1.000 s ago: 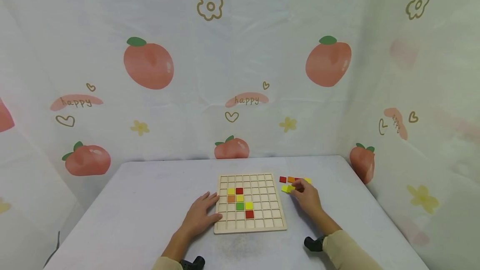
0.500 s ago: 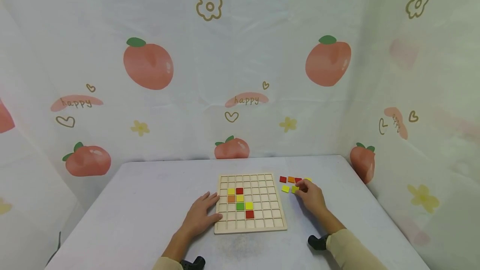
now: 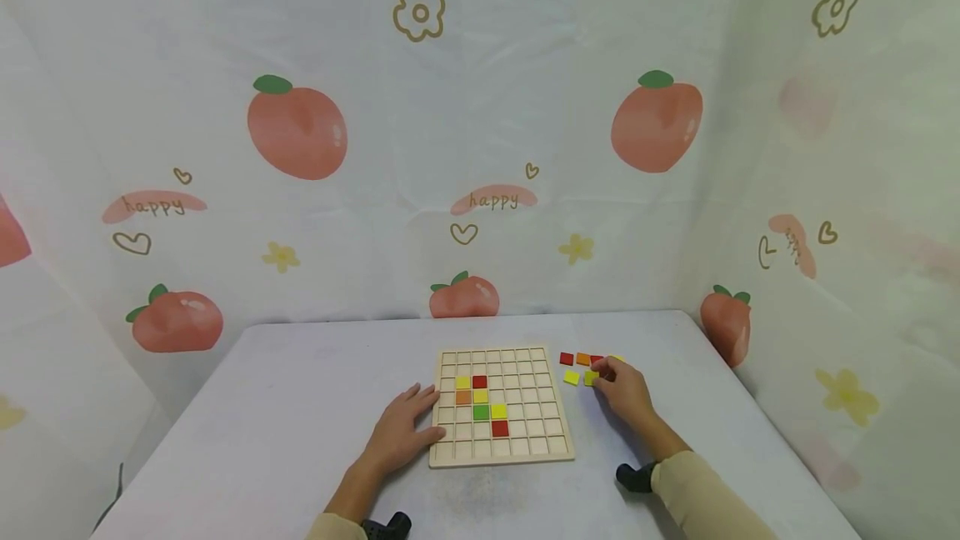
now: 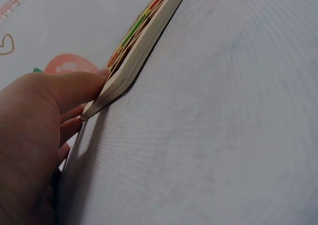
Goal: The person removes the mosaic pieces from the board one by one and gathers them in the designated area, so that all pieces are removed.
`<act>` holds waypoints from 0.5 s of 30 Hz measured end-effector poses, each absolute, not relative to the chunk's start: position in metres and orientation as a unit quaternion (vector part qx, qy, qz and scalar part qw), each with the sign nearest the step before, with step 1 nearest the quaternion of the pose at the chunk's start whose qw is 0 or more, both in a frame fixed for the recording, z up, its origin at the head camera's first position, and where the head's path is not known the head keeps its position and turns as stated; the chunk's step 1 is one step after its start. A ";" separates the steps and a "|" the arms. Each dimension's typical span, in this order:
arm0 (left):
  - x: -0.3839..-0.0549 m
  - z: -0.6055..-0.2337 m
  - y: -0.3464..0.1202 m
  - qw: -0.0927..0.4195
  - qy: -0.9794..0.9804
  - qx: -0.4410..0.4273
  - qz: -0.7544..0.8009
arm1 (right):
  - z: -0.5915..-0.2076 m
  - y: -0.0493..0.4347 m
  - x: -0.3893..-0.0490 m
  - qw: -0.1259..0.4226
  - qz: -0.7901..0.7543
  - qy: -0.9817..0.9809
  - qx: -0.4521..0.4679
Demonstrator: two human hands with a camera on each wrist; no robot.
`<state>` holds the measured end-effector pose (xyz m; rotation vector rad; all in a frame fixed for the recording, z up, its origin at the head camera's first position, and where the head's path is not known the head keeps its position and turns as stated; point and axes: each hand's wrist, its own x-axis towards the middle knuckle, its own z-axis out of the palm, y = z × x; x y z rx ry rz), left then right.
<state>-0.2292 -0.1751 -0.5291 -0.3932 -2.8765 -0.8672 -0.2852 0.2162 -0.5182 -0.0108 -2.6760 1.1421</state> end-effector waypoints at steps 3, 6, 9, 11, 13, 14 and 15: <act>-0.229 -0.529 -0.175 0.055 -0.947 -0.129 -0.289 | -0.518 0.216 -0.286 0.116 0.388 -0.914 -0.004; -0.229 -0.529 -0.175 0.056 -0.947 -0.130 -0.289 | -0.517 0.216 -0.286 0.116 0.390 -0.913 -0.006; -0.229 -0.530 -0.176 0.057 -0.948 -0.132 -0.285 | -0.516 0.215 -0.287 0.118 0.394 -0.911 -0.009; -0.230 -0.530 -0.176 0.056 -0.948 -0.132 -0.283 | -0.515 0.214 -0.289 0.118 0.395 -0.911 -0.011; -0.230 -0.529 -0.176 0.055 -0.949 -0.131 -0.283 | -0.514 0.213 -0.291 0.119 0.393 -0.911 -0.014; -0.230 -0.529 -0.175 0.054 -0.948 -0.131 -0.283 | -0.514 0.212 -0.292 0.120 0.392 -0.912 -0.014; -0.230 -0.528 -0.175 0.054 -0.948 -0.131 -0.284 | -0.513 0.211 -0.293 0.121 0.391 -0.912 -0.014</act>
